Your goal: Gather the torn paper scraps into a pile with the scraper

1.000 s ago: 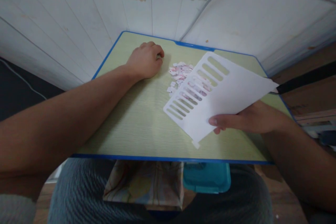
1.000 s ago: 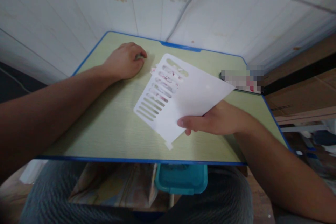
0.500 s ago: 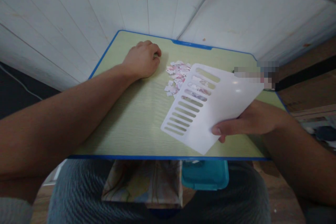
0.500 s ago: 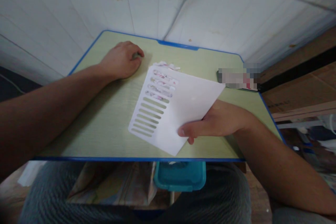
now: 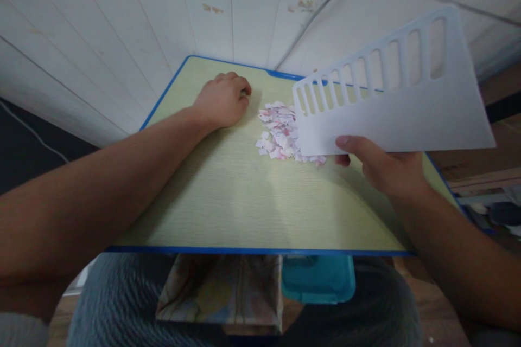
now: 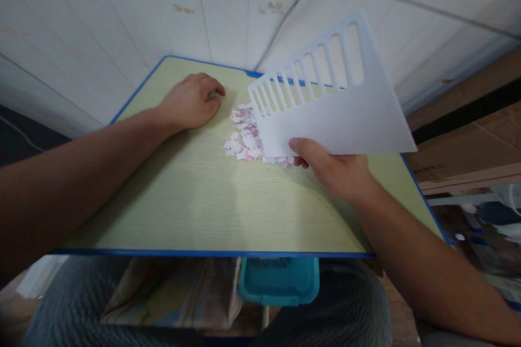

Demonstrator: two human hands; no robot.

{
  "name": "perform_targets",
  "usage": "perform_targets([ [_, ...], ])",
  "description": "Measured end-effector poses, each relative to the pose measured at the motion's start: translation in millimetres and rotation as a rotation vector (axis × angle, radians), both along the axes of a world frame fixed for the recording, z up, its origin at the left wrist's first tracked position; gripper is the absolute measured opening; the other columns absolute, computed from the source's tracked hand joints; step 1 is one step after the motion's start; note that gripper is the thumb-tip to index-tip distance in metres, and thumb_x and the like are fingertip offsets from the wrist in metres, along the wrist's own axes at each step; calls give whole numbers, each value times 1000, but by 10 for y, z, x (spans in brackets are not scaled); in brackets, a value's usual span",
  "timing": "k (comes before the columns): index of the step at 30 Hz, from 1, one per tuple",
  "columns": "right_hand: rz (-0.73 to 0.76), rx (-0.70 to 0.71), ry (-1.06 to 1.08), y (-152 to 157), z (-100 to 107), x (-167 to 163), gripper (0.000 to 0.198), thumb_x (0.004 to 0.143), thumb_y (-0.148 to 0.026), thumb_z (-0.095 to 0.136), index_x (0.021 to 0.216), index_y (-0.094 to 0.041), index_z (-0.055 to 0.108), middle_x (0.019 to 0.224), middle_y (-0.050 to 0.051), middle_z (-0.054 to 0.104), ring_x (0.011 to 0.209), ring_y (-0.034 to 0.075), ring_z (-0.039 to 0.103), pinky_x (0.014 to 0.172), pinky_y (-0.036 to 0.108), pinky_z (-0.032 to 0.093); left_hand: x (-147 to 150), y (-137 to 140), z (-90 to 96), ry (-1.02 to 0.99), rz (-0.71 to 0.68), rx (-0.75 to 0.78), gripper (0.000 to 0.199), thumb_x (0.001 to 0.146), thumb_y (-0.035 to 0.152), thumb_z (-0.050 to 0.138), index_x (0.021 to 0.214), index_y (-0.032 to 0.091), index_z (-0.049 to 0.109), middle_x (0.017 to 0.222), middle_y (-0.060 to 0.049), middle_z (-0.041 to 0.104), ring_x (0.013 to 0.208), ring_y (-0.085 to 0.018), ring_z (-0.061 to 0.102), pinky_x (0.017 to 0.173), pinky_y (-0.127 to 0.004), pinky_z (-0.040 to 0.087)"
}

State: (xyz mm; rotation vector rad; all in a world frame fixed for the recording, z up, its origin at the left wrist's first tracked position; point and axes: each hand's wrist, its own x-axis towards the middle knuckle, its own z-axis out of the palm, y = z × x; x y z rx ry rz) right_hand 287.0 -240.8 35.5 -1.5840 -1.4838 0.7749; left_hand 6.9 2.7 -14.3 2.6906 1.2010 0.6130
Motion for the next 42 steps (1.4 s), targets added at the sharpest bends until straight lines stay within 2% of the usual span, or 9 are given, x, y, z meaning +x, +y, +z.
perform_targets([
  [3,-42,53,-110,-18,-25,-110,38,102,-48,85,70,-30,73,70,2,74,67,26,72,76,45,64,11,-4,-3,23,17,22,39,104,27,53,130,26,82,140,-13,77,135,-36,69,120,-56,55],
  [7,86,57,-236,6,-70,-228,44,105,-54,81,68,-32,72,85,3,84,86,30,80,98,49,64,32,-16,7,19,26,7,42,101,29,56,134,30,82,142,-12,77,139,-40,68,121,-61,55],
  [10,101,121,-315,37,-123,-273,43,106,-56,77,70,-33,77,82,2,84,86,31,81,92,47,64,49,-52,43,44,52,-32,49,100,31,61,146,35,80,149,-10,75,145,-41,64,126,-62,51],
  [14,139,124,-348,38,-150,-306,34,104,-52,77,76,-35,85,63,-1,71,69,28,74,76,45,61,59,-147,145,116,65,-69,54,104,34,62,156,38,74,156,-6,73,151,-40,61,130,-61,48],
  [19,82,64,-172,7,-139,-265,41,104,-54,79,70,-32,78,65,1,75,56,24,67,63,42,58,-4,-261,324,267,32,-75,57,110,32,54,164,24,70,171,-12,65,158,-40,57,133,-61,46],
  [26,12,118,-262,-16,-138,-198,37,101,-50,82,69,-32,78,62,0,71,55,24,63,67,44,56,-94,-324,461,419,116,-143,62,106,40,64,167,37,69,167,-7,67,156,-46,61,126,-66,51],
  [33,26,108,-346,0,-125,-209,36,105,-51,76,74,-35,82,67,2,72,62,27,66,74,47,53,19,-528,460,434,132,-88,53,118,31,47,165,14,65,169,-22,64,154,-44,61,125,-64,53],
  [37,68,88,-399,25,-128,-192,39,104,-58,75,73,-36,82,61,2,66,61,29,65,74,48,52,60,-552,419,358,132,-111,54,119,33,47,167,15,64,167,-21,64,154,-45,57,130,-65,46],
  [42,108,46,-369,25,-92,-200,34,102,-53,76,72,-36,80,64,1,71,58,27,64,71,47,51,58,-539,409,335,115,-115,57,117,37,49,169,20,63,165,-20,65,152,-45,58,131,-64,44],
])
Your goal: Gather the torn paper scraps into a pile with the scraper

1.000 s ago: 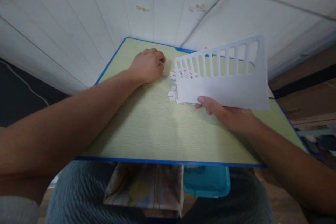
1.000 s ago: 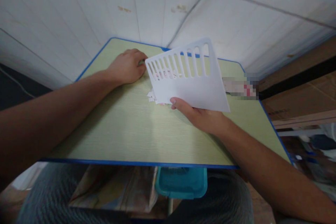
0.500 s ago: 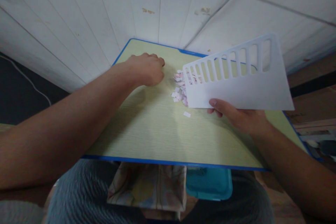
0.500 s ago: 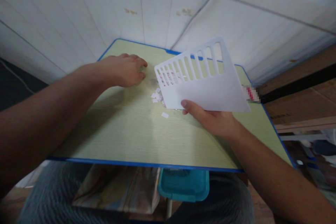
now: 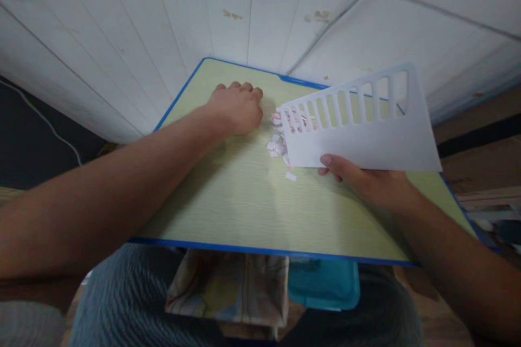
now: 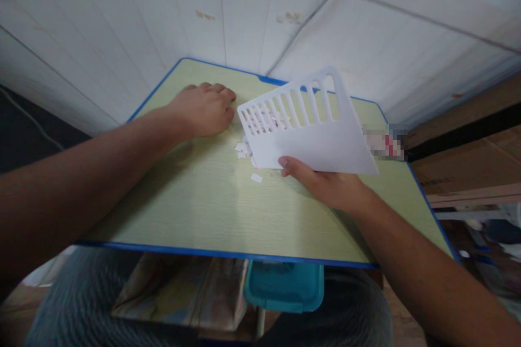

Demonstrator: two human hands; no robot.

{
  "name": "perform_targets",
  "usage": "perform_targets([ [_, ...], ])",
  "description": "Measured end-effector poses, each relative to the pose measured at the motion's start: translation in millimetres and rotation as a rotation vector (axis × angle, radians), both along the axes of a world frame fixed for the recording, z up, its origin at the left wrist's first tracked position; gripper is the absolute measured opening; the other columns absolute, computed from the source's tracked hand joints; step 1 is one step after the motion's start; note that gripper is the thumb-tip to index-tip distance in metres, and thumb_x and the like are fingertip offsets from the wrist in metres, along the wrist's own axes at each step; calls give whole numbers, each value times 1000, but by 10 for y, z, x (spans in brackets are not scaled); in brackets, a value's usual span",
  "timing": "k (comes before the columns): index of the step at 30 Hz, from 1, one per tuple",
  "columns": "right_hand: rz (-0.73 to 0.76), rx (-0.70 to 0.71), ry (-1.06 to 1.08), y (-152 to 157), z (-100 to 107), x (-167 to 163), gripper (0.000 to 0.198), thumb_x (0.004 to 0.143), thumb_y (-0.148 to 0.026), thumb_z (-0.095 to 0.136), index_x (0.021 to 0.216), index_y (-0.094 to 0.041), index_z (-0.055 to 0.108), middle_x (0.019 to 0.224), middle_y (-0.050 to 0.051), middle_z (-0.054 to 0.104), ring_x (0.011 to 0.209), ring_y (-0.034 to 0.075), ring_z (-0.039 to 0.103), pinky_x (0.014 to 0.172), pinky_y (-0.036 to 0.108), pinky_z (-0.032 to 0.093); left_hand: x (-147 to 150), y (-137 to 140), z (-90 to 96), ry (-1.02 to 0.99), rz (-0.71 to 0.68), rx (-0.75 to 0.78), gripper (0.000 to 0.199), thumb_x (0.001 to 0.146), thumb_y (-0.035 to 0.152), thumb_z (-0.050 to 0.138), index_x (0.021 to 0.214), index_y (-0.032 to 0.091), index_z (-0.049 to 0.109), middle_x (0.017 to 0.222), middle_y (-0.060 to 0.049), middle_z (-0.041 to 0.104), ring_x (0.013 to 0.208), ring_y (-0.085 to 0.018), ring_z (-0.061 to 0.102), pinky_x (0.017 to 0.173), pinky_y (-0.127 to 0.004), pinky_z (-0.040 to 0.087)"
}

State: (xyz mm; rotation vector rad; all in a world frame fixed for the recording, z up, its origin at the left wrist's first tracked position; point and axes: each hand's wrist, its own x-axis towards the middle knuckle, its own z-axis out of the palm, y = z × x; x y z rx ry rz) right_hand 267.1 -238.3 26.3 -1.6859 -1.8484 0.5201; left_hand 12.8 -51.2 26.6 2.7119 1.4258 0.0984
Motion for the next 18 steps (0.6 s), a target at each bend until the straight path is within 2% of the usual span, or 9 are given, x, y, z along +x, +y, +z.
perform_targets([
  [9,-107,35,20,27,-83,25,40,104,-57,74,72,-35,78,66,1,70,62,27,66,74,47,53,-11,30,-34,-14,-18,7,62,115,40,45,170,17,62,167,-22,64,153,-48,57,130,-67,43],
  [12,-141,57,3,20,-78,25,41,106,-59,73,73,-35,79,64,1,68,61,27,65,75,47,54,-13,44,-52,-31,-11,-7,63,115,46,48,171,18,62,168,-20,64,155,-49,55,132,-67,41],
  [18,-50,33,13,-11,-17,2,38,105,-57,76,74,-35,82,64,1,72,66,28,70,75,48,59,-26,24,-42,-93,2,-44,68,112,57,55,175,30,57,167,-11,67,157,-46,52,135,-70,37],
])
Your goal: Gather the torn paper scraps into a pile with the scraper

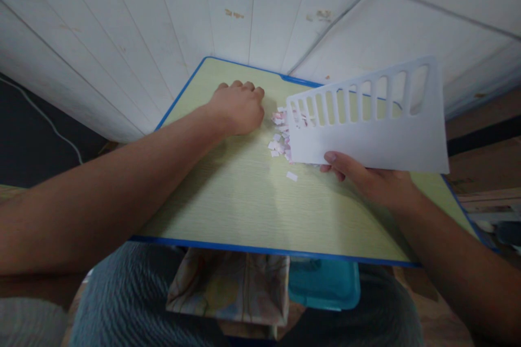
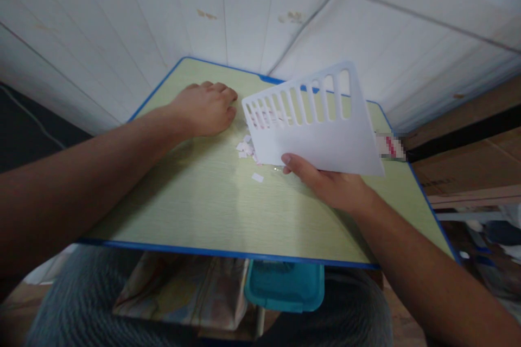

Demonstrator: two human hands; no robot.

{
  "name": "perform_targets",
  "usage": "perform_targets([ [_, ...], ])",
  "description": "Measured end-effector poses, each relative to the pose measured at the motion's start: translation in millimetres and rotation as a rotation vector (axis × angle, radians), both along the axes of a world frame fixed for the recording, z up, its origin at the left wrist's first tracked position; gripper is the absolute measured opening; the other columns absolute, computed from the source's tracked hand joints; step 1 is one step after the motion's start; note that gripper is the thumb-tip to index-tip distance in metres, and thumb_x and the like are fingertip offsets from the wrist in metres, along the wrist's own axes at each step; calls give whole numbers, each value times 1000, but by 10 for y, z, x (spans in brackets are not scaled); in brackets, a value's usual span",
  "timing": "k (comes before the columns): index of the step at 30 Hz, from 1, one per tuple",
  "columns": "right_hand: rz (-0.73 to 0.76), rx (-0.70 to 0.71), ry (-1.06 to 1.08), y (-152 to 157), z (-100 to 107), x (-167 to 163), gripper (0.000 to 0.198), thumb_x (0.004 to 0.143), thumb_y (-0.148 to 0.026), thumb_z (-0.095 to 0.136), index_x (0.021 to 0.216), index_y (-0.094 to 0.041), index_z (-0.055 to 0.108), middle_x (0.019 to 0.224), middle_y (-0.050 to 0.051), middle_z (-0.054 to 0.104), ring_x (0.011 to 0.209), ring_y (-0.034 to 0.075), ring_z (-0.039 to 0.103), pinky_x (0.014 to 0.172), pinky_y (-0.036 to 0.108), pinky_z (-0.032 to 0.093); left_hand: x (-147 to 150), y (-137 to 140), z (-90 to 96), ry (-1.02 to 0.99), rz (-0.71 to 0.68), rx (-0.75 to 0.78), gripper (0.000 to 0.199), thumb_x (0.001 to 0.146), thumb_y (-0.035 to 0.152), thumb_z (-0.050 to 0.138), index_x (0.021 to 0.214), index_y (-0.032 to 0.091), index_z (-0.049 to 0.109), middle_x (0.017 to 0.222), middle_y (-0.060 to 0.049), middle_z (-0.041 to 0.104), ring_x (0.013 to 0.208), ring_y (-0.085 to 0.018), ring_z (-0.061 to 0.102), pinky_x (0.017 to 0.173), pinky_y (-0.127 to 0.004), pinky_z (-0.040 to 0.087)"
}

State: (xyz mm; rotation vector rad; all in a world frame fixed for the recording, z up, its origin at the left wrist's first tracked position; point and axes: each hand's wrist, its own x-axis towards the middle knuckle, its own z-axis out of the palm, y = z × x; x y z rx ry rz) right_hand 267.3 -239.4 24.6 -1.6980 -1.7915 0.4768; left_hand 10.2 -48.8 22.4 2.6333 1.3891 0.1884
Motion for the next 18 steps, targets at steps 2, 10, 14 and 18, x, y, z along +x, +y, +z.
perform_targets([
  [2,23,6,-12,-3,5,-4,35,102,-56,79,73,-36,83,60,1,69,66,29,71,74,48,60,-1,-16,16,-5,-4,-7,68,113,58,54,176,31,56,167,-10,68,157,-45,51,135,-70,37],
  [10,1,-55,236,-24,-12,17,38,99,-52,87,69,-30,77,66,3,76,56,24,67,58,42,59,8,-56,51,25,3,-18,66,114,51,51,173,22,56,171,-15,63,157,-47,50,135,-70,35],
  [14,-77,-35,214,-4,6,-20,39,99,-54,84,70,-30,76,67,3,77,57,23,67,58,41,58,14,-43,39,57,1,17,60,116,44,47,169,22,61,170,-14,64,155,-44,54,134,-67,39],
  [18,-49,-46,140,9,10,-36,39,100,-54,83,69,-31,76,65,2,74,57,24,67,62,43,59,16,-30,30,66,5,25,60,116,46,47,168,21,62,170,-15,64,155,-43,54,134,-64,40],
])
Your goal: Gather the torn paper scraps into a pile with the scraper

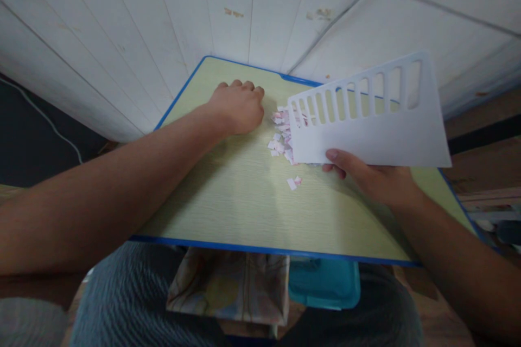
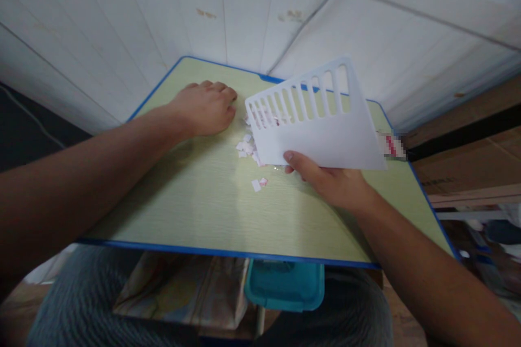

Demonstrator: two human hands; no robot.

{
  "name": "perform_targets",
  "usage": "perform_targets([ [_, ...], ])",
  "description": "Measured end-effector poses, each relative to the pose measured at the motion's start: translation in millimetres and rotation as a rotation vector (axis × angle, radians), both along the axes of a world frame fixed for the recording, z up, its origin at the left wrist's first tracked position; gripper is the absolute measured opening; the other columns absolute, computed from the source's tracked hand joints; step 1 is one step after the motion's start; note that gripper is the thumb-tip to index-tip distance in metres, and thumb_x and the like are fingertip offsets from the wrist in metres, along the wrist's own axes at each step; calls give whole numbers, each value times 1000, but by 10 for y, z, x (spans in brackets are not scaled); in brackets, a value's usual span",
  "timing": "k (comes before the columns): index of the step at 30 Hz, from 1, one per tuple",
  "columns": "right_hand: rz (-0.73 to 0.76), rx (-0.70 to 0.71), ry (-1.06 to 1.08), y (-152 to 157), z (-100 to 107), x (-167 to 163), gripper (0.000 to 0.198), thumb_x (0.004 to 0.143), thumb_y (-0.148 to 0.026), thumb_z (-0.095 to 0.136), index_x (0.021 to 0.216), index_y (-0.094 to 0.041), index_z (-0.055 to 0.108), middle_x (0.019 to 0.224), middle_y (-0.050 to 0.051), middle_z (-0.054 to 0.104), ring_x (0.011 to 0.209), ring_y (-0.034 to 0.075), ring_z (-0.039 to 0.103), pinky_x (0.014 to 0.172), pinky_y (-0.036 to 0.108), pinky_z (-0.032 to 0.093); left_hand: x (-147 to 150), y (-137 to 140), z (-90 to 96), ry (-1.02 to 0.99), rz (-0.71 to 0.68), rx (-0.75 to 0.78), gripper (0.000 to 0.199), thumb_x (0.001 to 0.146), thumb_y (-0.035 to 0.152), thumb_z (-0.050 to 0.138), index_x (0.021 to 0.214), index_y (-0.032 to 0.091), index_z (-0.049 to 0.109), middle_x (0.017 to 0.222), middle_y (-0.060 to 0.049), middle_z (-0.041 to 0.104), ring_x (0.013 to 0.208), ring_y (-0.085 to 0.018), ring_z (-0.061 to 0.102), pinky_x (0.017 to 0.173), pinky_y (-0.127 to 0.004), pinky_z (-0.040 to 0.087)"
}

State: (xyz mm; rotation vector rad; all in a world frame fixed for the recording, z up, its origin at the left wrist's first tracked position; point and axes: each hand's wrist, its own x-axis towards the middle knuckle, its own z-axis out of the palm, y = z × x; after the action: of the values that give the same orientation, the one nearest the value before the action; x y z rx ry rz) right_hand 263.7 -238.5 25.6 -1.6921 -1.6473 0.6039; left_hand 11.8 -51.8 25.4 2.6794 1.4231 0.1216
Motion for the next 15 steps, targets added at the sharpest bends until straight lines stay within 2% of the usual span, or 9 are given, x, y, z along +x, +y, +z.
perform_targets([
  [3,44,9,-54,9,-8,17,40,102,-56,80,70,-33,77,65,1,74,59,25,67,68,45,59,-8,2,0,-40,-2,-31,67,113,56,51,173,26,58,169,-12,66,157,-44,51,136,-67,36],
  [6,36,22,-66,23,-18,39,40,103,-57,79,70,-34,78,69,1,76,60,25,67,69,46,58,-13,0,3,-64,-2,-47,71,110,58,54,175,30,57,169,-9,66,159,-46,49,137,-71,33],
  [8,3,37,-55,30,-23,50,41,103,-58,79,70,-34,77,69,2,75,60,26,67,69,46,58,-9,-7,10,-54,3,-38,68,110,54,53,173,29,59,169,-10,66,159,-46,50,136,-70,35],
  [11,-46,59,-19,28,-26,53,45,104,-61,79,70,-32,75,69,3,76,60,25,67,67,45,58,4,-24,28,18,-1,8,59,115,42,45,168,22,63,170,-15,64,155,-44,55,133,-67,43],
  [15,-26,53,-36,12,-11,26,45,104,-63,77,72,-33,78,68,2,75,60,25,67,68,45,58,12,-33,36,72,-17,51,56,118,34,40,165,17,65,168,-19,65,152,-43,59,129,-64,48],
])
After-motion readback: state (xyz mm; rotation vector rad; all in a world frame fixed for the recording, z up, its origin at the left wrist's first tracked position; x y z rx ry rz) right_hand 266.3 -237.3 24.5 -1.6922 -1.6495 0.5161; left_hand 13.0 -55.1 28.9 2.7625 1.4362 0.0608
